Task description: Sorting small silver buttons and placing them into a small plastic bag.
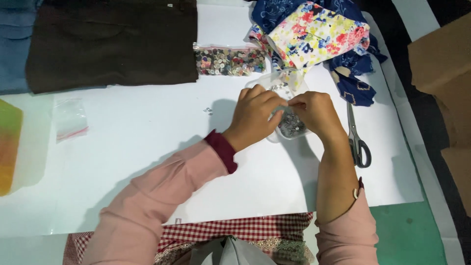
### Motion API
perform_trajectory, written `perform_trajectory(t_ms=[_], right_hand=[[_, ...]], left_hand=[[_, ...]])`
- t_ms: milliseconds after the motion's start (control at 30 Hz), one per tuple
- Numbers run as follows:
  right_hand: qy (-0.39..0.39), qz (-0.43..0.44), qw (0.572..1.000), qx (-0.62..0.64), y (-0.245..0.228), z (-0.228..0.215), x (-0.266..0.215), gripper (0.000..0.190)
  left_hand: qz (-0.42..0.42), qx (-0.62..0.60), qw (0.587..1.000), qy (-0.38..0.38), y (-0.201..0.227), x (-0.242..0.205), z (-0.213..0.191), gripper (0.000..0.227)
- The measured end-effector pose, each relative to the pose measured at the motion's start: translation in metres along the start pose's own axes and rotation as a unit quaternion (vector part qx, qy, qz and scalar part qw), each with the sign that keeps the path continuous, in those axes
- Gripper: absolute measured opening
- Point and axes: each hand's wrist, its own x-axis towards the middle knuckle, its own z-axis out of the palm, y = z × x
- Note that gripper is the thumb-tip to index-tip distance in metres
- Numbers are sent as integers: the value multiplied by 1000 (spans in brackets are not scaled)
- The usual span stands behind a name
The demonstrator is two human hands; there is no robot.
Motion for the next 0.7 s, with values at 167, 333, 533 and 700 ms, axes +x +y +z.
perform_trajectory(t_ms=[167,333,533,700], right_hand=[[-13,-10,999,-49,13,21,9,19],[-15,-12,997,-73,25,38,9,21],[-17,-29,996,-85,18,37,6,18],[-8,-32,994,-107,19,38,7,15]], left_hand=[[-118,82,978,-151,-4,18,44,8],[-154,114,960,-202,-4,25,56,5],[-169,102,958,-207,-11,21,63,11],[-159,101,963,-193,-13,18,65,13]])
